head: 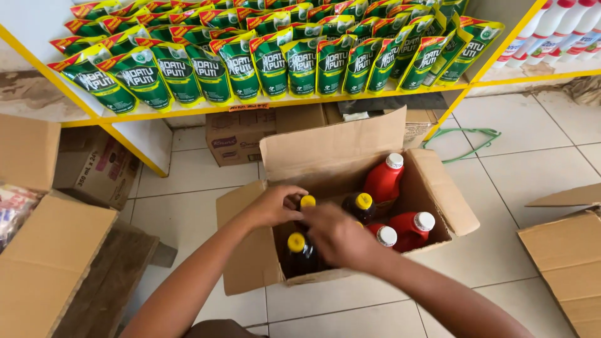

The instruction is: The person is stocking shelves with condiment pouches and bottles in a grocery store.

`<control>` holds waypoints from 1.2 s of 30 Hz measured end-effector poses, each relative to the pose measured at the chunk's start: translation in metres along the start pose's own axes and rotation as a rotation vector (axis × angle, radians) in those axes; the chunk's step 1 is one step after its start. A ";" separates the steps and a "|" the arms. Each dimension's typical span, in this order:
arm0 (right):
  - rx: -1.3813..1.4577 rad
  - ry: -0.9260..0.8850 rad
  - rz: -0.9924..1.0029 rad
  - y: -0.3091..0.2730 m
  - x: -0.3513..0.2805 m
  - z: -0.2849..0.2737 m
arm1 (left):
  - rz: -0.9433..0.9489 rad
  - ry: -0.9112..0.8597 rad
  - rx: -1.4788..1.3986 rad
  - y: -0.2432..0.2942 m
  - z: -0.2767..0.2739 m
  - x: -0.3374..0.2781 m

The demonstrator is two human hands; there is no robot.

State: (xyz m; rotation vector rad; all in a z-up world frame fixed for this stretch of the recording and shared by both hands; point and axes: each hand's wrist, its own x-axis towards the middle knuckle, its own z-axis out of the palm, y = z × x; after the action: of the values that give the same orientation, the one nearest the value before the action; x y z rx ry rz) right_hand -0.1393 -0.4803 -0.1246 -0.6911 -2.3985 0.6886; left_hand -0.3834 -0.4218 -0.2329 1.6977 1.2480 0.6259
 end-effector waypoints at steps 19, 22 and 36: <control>0.011 -0.133 0.254 0.093 0.038 0.016 | -0.342 -0.307 0.450 0.056 -0.010 -0.024; 0.034 -0.123 0.178 0.101 0.037 0.019 | -0.075 -0.505 0.529 0.077 0.004 -0.043; 0.228 -0.224 0.511 0.120 0.040 0.029 | -0.212 0.426 0.150 0.016 0.049 -0.051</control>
State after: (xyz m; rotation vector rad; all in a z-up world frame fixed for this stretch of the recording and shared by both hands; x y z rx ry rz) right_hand -0.1481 -0.3773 -0.2029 -1.1953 -2.2941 1.2842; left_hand -0.3548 -0.4882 -0.2355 1.5688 1.7886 0.8072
